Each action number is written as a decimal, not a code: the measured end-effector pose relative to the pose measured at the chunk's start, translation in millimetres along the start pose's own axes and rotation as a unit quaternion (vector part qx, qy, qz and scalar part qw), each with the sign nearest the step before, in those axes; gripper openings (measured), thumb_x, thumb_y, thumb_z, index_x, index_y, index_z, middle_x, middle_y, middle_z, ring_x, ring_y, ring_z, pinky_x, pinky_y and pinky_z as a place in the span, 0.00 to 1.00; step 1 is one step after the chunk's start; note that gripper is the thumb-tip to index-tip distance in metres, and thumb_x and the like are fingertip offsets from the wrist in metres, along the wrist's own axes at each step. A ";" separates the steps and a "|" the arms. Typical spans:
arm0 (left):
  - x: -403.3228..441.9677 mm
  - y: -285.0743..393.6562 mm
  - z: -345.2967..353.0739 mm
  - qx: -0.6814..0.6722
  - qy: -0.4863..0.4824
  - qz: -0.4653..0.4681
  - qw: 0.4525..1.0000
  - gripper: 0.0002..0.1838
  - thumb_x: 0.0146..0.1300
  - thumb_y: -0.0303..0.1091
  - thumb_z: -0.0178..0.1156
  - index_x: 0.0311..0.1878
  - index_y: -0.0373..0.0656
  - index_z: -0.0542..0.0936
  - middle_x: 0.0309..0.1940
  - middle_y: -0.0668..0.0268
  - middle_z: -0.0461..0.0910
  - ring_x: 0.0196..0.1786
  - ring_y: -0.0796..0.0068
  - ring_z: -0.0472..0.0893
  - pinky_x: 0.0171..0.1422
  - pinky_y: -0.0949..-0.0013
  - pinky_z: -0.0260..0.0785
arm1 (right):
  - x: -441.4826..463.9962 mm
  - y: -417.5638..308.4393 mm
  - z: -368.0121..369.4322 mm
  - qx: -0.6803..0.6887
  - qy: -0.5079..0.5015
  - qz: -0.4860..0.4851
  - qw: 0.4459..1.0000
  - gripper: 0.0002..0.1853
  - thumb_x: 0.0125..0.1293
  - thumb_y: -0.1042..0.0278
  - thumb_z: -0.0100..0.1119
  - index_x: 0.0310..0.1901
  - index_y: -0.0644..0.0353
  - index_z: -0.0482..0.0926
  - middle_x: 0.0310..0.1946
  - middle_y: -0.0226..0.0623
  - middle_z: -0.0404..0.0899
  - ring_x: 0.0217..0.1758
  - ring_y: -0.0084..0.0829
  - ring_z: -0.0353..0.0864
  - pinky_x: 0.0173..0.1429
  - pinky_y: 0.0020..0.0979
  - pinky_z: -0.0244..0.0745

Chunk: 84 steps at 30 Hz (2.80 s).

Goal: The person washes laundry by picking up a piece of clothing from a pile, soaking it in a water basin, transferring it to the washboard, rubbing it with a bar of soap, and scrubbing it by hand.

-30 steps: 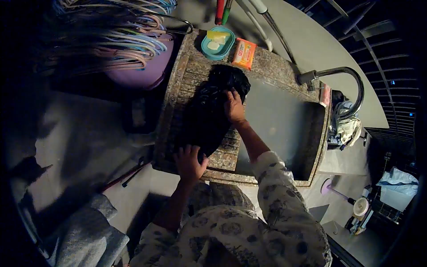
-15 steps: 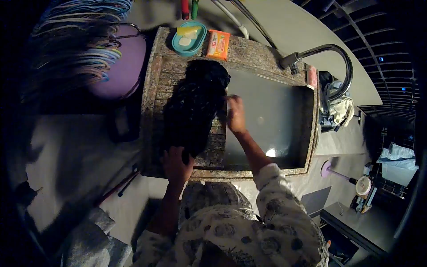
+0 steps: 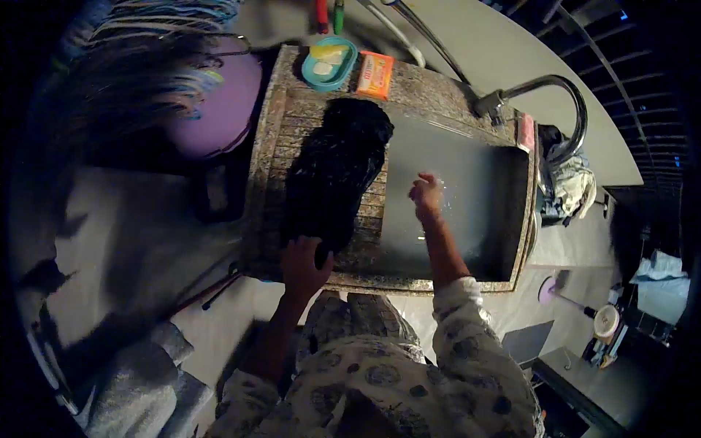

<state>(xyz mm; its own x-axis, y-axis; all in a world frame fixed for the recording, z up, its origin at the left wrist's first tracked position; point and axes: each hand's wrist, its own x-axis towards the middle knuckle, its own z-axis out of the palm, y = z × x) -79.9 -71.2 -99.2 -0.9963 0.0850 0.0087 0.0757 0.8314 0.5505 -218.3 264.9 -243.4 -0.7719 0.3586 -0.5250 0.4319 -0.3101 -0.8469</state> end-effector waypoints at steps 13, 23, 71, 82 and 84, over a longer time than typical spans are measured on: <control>-6.7 1.4 13.9 0.033 0.010 -0.041 0.999 0.21 0.55 0.42 0.70 0.49 0.44 0.80 0.47 0.53 0.79 0.52 0.41 0.77 0.58 0.41 0.68 | 30.3 -15.3 186.4 -0.525 0.030 -0.528 0.667 0.12 0.70 0.67 0.47 0.47 0.60 0.78 0.44 0.57 0.76 0.45 0.58 0.74 0.50 0.53 0.69; -7.6 4.3 13.0 0.024 0.025 -0.047 0.998 0.21 0.53 0.38 0.71 0.49 0.44 0.79 0.45 0.55 0.79 0.51 0.43 0.76 0.58 0.43 0.68 | -80.9 -3.3 142.4 -0.485 -0.240 -0.511 0.668 0.11 0.65 0.73 0.51 0.47 0.58 0.78 0.41 0.52 0.75 0.45 0.54 0.74 0.48 0.52 0.67; -10.1 -2.8 17.5 0.032 0.011 -0.048 0.998 0.29 0.48 0.46 0.74 0.52 0.46 0.78 0.48 0.55 0.78 0.54 0.46 0.76 0.57 0.45 0.69 | -9.5 2.8 295.7 -0.547 -0.072 -0.467 0.692 0.13 0.64 0.68 0.53 0.50 0.59 0.75 0.50 0.49 0.74 0.56 0.51 0.72 0.58 0.50 0.68; -17.2 -3.9 29.2 0.050 0.050 -0.038 0.997 0.27 0.49 0.46 0.73 0.51 0.44 0.79 0.49 0.54 0.78 0.55 0.46 0.76 0.58 0.45 0.69 | -98.9 17.2 239.4 -0.538 -0.197 -0.486 0.660 0.10 0.62 0.71 0.54 0.45 0.58 0.78 0.47 0.51 0.74 0.52 0.55 0.72 0.55 0.52 0.70; -13.6 -3.4 24.6 0.033 0.043 -0.044 0.998 0.27 0.50 0.46 0.72 0.50 0.44 0.79 0.49 0.54 0.78 0.54 0.45 0.76 0.59 0.45 0.69 | -46.5 12.7 262.8 -0.536 -0.149 -0.482 0.677 0.14 0.60 0.72 0.54 0.48 0.57 0.77 0.48 0.49 0.74 0.53 0.52 0.72 0.54 0.49 0.69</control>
<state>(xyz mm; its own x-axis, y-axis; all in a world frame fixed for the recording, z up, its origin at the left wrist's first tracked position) -65.7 -61.7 -121.7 -0.9988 -0.0346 0.0352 -0.0126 0.8680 0.4963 -299.6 12.9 -207.6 -0.9267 -0.3042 0.2207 -0.3731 0.8154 -0.4427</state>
